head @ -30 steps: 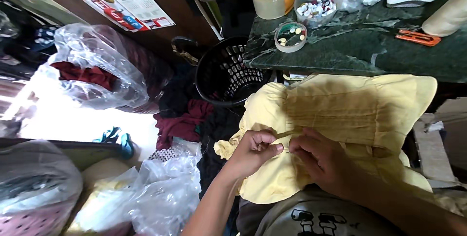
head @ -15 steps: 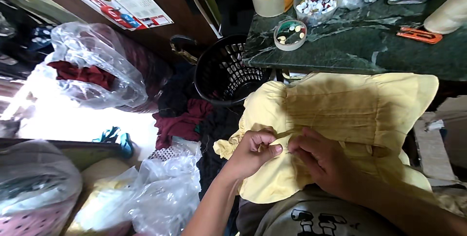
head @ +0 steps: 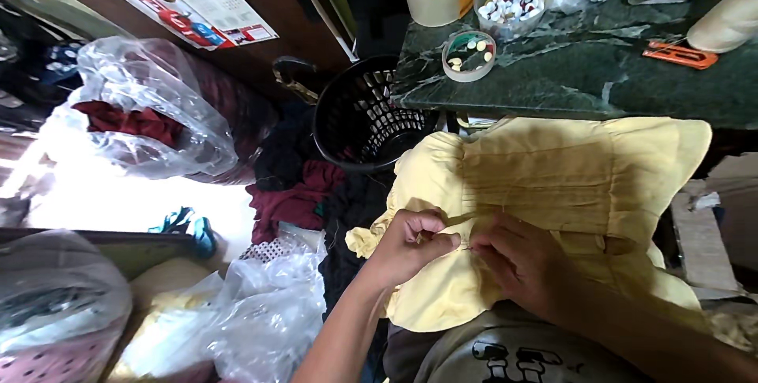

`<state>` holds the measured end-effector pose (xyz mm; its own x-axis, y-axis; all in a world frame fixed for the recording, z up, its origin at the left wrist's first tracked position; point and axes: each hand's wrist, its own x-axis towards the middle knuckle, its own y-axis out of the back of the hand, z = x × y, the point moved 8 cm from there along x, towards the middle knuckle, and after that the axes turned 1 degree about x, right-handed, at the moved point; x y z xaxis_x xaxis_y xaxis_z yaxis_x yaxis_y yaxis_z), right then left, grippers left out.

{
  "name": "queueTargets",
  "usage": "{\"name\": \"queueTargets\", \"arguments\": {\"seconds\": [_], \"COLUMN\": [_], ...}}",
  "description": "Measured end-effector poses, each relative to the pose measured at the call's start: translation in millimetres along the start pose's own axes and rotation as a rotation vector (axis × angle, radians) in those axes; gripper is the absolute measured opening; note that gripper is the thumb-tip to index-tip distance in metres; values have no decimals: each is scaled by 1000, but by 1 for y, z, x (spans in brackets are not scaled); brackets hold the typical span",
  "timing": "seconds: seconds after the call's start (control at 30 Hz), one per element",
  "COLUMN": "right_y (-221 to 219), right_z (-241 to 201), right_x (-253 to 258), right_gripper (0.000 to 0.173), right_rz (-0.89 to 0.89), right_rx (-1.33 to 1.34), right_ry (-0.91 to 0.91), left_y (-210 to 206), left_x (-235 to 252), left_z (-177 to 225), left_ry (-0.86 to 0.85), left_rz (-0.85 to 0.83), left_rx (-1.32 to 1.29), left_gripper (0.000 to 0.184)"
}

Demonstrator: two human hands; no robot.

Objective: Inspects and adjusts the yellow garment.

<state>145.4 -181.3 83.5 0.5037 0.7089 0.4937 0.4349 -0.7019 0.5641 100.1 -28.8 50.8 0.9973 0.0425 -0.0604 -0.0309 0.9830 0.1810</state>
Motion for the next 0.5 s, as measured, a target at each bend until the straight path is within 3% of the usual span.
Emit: {"name": "queueTargets", "arguments": {"seconds": [0.2,0.5], "right_y": [3,-8], "right_z": [7,-3], "right_x": [-1,2], "right_gripper": [16,17], "right_rz": [-129,-57], "right_rx": [-32,-61], "right_ry": [-23,35], "left_y": [-1,-4], "left_x": [4,11], "left_z": [-2,-5], "left_ry": [83,213], "left_rz": [-29,-65], "left_rx": [0,24], "left_gripper": [18,18]}}
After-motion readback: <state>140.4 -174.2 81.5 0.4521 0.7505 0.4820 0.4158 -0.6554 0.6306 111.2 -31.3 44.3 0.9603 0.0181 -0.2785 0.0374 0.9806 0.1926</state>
